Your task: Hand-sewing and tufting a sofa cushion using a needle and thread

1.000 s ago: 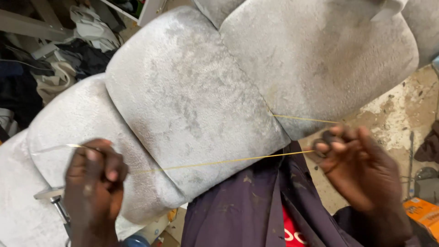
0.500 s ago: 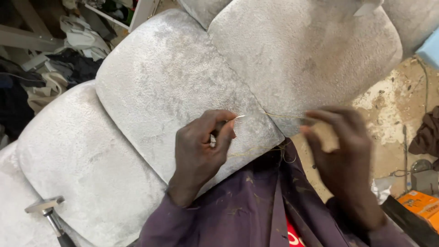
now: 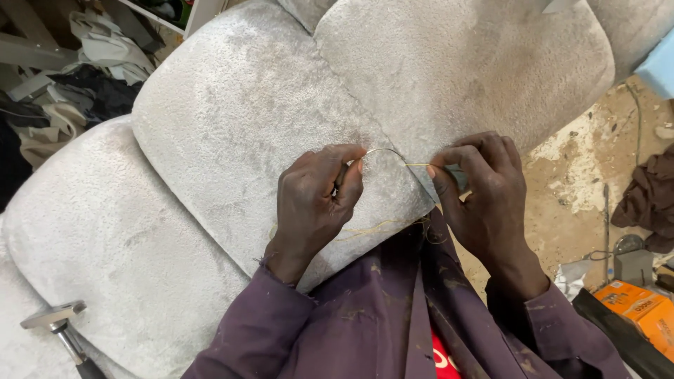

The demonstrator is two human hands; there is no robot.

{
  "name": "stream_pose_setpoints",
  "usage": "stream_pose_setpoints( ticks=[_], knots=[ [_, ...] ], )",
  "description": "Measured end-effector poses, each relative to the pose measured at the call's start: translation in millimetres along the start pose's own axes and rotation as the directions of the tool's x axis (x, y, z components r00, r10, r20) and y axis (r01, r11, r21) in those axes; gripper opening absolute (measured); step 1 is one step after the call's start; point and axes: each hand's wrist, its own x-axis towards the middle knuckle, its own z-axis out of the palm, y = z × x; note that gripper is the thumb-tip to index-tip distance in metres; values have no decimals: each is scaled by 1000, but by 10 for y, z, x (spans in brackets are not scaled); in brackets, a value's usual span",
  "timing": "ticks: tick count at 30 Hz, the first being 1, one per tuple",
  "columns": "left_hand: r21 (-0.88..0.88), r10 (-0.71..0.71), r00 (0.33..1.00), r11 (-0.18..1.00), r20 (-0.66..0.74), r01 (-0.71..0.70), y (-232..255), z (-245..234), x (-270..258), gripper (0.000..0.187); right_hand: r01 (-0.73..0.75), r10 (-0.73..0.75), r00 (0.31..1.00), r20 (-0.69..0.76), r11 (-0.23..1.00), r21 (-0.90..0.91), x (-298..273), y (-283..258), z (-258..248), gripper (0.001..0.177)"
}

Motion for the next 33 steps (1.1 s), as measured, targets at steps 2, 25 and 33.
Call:
stream_pose_setpoints(
  ticks=[2,25,33],
  knots=[
    [-9,20,1000,1000,-3,-20,-15,8,4,12,7,-7,1000,0,1000,-21,5,46,24,10],
    [55,-169,973,985,158,162,118,-109,302,10,3,-4,1000,19,999,52,9,127,3,8],
    [67,-248,932,969,263,238,133,-219,547,15,-1,-4,999,45,993,116,-1,176,-74,6]
  ],
)
